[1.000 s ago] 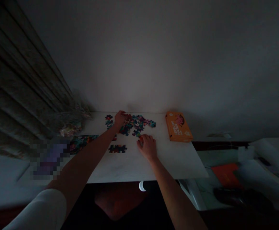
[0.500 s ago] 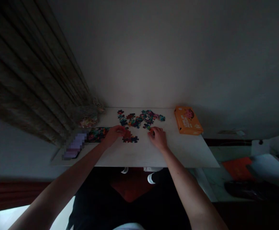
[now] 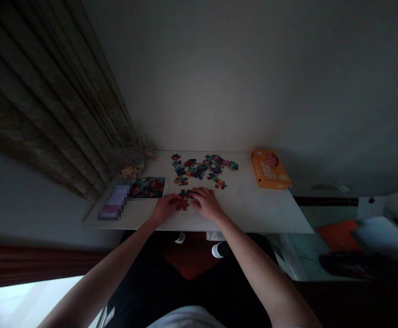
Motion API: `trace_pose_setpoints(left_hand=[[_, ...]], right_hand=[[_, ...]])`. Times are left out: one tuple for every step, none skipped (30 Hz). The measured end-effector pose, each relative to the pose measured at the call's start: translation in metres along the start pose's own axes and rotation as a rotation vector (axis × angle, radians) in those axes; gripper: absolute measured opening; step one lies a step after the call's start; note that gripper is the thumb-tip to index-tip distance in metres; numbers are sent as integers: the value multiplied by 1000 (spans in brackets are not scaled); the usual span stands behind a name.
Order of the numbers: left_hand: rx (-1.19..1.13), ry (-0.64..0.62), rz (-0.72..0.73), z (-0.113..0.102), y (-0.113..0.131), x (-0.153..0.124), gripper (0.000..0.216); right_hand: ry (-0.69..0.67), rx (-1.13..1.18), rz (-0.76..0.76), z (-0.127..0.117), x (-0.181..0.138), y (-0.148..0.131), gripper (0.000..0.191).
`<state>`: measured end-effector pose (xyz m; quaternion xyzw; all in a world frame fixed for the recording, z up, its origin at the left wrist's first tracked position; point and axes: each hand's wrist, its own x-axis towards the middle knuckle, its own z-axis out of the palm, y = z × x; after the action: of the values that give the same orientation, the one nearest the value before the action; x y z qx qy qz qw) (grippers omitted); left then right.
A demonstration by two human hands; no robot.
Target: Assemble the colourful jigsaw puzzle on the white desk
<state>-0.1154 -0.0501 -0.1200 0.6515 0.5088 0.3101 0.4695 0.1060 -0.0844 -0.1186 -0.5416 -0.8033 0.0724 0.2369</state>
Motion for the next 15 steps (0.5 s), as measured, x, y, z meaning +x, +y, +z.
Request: trace_pose_setpoints(left_hand=[[41, 10, 32, 1, -1, 0, 12], [85, 18, 74, 2, -1, -1, 14], [135, 24, 127, 3, -1, -1, 15], [192, 28, 188, 4, -2, -2, 16], [257, 37, 252, 4, -1, -3, 17], [327, 53, 313, 4, -1, -4, 17], [393, 70, 365, 3, -1, -5, 17], [453, 76, 411, 2, 0, -7, 16], [507, 69, 450, 1, 0, -10, 15], [557, 49, 488, 0, 0, -12, 15], [604, 16, 526, -2, 0, -14, 19], [650, -23, 561, -3, -1, -16, 25], [692, -58, 589, -4, -2, -18, 30], [728, -85, 606, -4, -3, -19, 35], [756, -105, 614, -4, -3, -20, 37]], right_hand=[[-5, -4, 8, 3, 1, -1, 29], [-5, -5, 15, 5, 2, -1, 27], [-2, -3, 18, 7, 2, 0, 26], [2, 2, 20, 8, 2, 1, 26], [8, 9, 19, 9, 2, 2, 26], [14, 17, 17, 9, 1, 3, 26], [19, 24, 17, 10, 0, 4, 27], [24, 29, 18, 10, 0, 4, 27], [28, 31, 20, 10, -1, 4, 27], [31, 32, 21, 10, -1, 4, 27], [33, 32, 22, 10, -1, 4, 27], [34, 30, 23, 10, -1, 4, 28], [35, 28, 24, 10, 0, 4, 28], [34, 26, 25, 10, 0, 4, 28], [33, 25, 28, 10, 0, 4, 28]])
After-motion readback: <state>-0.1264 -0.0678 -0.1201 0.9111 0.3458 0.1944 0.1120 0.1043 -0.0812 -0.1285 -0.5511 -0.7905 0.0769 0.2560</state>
